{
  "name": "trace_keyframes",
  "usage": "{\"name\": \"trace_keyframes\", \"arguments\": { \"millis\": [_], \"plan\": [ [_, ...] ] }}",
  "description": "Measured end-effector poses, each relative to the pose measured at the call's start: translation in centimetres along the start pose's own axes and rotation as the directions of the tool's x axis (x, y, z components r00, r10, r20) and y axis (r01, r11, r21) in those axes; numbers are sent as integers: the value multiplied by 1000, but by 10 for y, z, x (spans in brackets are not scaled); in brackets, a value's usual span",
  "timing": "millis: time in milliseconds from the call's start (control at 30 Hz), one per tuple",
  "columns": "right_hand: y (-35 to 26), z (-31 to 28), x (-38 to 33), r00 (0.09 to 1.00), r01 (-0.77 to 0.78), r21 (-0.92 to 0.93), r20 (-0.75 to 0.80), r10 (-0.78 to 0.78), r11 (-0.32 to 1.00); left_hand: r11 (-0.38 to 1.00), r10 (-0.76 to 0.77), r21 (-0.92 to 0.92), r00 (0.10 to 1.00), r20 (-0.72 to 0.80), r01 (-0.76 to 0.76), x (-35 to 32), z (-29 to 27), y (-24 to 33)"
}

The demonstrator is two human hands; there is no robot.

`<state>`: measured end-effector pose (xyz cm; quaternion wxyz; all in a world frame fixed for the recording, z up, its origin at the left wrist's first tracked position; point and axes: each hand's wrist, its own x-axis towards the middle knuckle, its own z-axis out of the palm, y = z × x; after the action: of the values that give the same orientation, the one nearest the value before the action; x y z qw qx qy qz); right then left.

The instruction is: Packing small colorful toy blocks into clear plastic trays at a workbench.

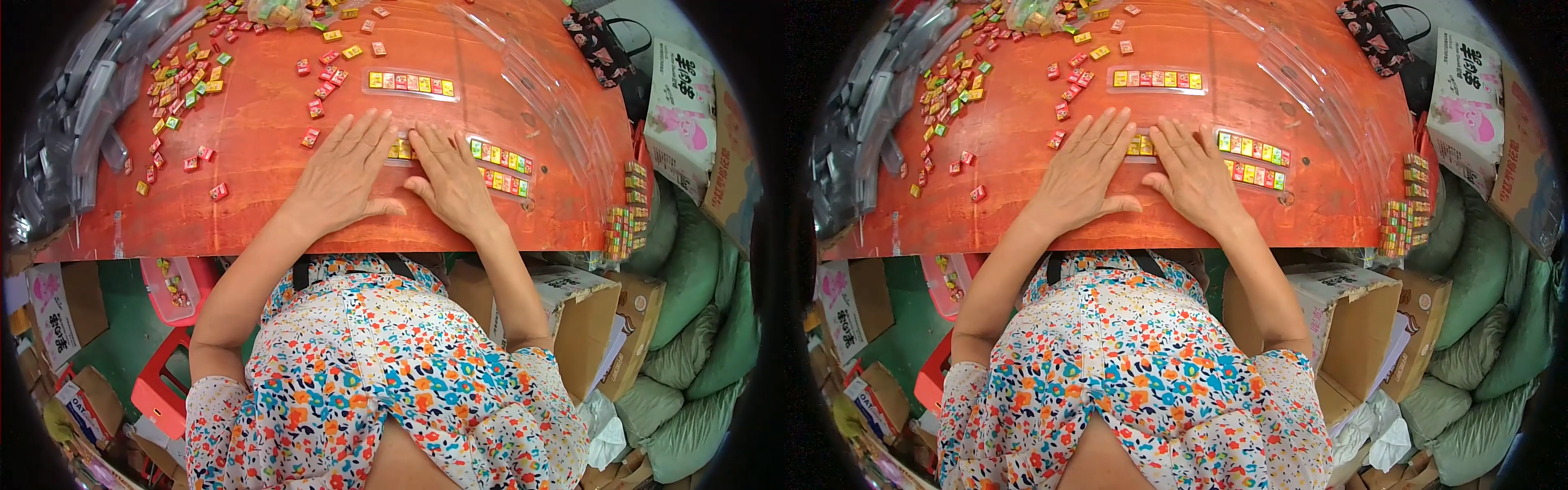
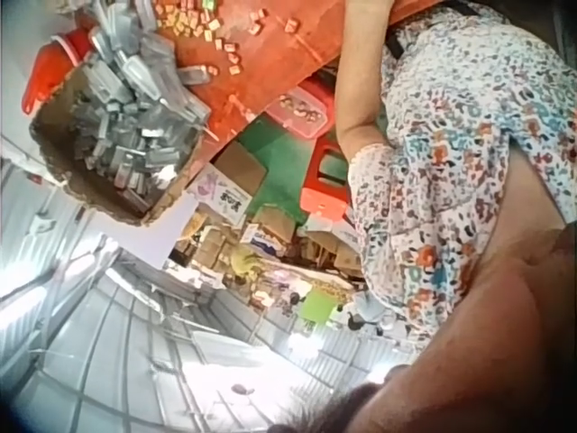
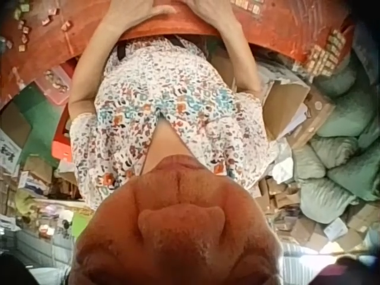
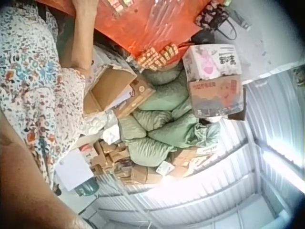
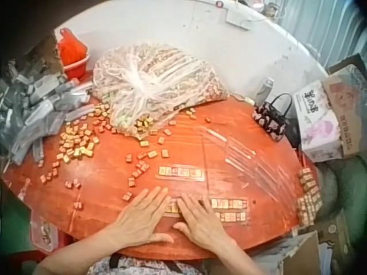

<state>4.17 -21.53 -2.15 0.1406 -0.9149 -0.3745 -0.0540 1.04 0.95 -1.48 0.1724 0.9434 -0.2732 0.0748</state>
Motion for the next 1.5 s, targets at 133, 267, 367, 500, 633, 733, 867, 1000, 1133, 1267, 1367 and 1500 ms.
{"name": "trace_keyframes", "arguments": {
  "millis": [133,267,367,500,633,733,867,1000,1133,1267,1367,1500],
  "plan": [
    [-2,4,-4,999,19,-74,48,-16,997,1000,18,6,999,38,-18,-4,6,2],
    [-6,1,-6,997,22,-96,74,-15,995,1000,4,-16,998,58,-3,-8,8,5],
    [-5,0,-6,998,20,-95,63,-14,995,1000,15,-16,999,38,-14,-6,9,5],
    [-4,1,-2,999,37,-61,33,-35,997,1000,-17,2,999,45,17,1,8,6],
    [3,5,6,998,53,-83,-38,-56,995,1000,-12,4,1000,-20,12,-4,16,3],
    [6,-3,15,994,47,28,-96,-44,999,985,-70,139,980,-189,97,-9,19,-4],
    [15,-10,21,980,153,137,-149,-132,979,988,-114,78,970,-215,133,-9,17,-16],
    [29,-12,30,976,198,130,-121,-183,971,997,-14,64,968,-250,31,8,12,-24],
    [47,-24,45,967,229,185,-153,-202,956,1000,-9,-28,964,-267,1,34,-1,-31],
    [75,-25,71,966,219,108,-163,-200,970,998,-3,-64,960,-278,-15,75,-8,-50],
    [95,-15,81,968,219,23,-134,-214,976,998,-44,32,994,-104,48,95,-6,-60],
    [101,-4,79,988,143,91,-71,-137,985,994,-58,83,994,-94,66,108,5,-56]
  ]
}}
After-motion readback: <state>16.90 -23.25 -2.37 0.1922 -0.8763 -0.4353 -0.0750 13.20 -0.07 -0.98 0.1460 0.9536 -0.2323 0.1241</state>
